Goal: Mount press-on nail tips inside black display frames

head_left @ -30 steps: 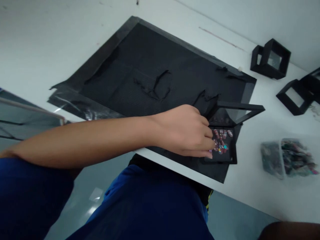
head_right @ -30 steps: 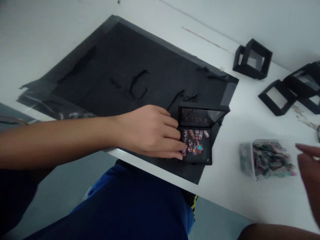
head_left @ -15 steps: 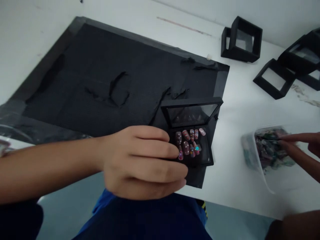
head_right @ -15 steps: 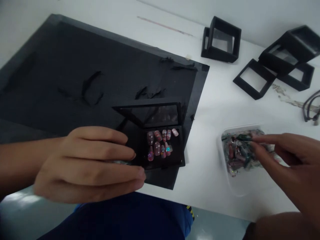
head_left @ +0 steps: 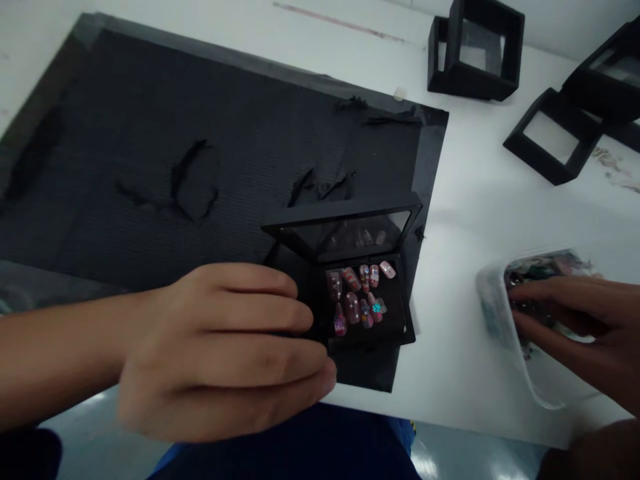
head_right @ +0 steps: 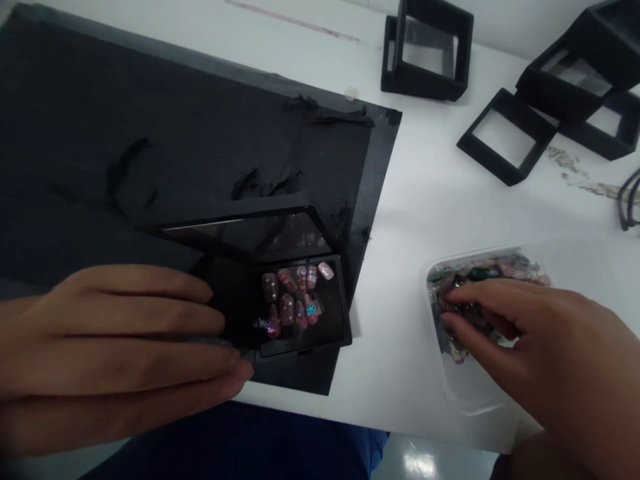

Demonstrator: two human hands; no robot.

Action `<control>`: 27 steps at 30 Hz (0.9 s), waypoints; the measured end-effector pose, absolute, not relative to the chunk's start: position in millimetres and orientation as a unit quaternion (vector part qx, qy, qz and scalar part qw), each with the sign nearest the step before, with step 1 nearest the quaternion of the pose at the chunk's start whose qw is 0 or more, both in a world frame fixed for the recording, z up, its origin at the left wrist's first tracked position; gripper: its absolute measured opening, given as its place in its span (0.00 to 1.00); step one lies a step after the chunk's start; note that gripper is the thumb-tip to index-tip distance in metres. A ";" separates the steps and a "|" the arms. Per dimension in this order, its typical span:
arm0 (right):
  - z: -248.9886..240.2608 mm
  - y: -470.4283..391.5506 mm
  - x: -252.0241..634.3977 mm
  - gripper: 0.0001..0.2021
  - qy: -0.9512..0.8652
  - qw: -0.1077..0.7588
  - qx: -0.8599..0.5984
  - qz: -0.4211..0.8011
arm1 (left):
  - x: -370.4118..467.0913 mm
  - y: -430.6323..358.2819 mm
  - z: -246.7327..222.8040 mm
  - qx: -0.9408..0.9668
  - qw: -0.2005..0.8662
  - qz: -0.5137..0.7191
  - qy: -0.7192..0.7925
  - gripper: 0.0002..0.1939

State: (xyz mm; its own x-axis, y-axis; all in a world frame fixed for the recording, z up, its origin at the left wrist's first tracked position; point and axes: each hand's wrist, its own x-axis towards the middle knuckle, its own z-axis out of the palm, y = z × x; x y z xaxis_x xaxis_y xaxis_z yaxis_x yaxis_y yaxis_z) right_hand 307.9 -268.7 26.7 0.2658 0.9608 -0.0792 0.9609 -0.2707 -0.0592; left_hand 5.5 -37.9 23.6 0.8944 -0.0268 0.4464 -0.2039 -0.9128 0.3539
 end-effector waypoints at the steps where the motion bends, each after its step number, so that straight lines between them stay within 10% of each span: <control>1: 26.4 -267.3 308.5 0.22 0.618 0.008 0.785 -0.047 | 5.6 -37.0 24.2 0.954 0.177 0.216 -0.106 0.09; 27: 32.4 -252.4 310.3 0.15 0.566 -0.006 0.810 -0.153 | 10.9 -27.7 27.5 0.936 0.134 0.254 -0.204 0.07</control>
State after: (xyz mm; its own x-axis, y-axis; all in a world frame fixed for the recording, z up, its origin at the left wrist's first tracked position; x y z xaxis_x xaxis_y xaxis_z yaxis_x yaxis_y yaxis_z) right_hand 310.3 -252.4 32.4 0.3112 0.9190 -0.2421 0.9156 -0.3582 -0.1829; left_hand 10.9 -27.7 27.5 0.7880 -0.3135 0.5298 -0.4496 -0.8809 0.1475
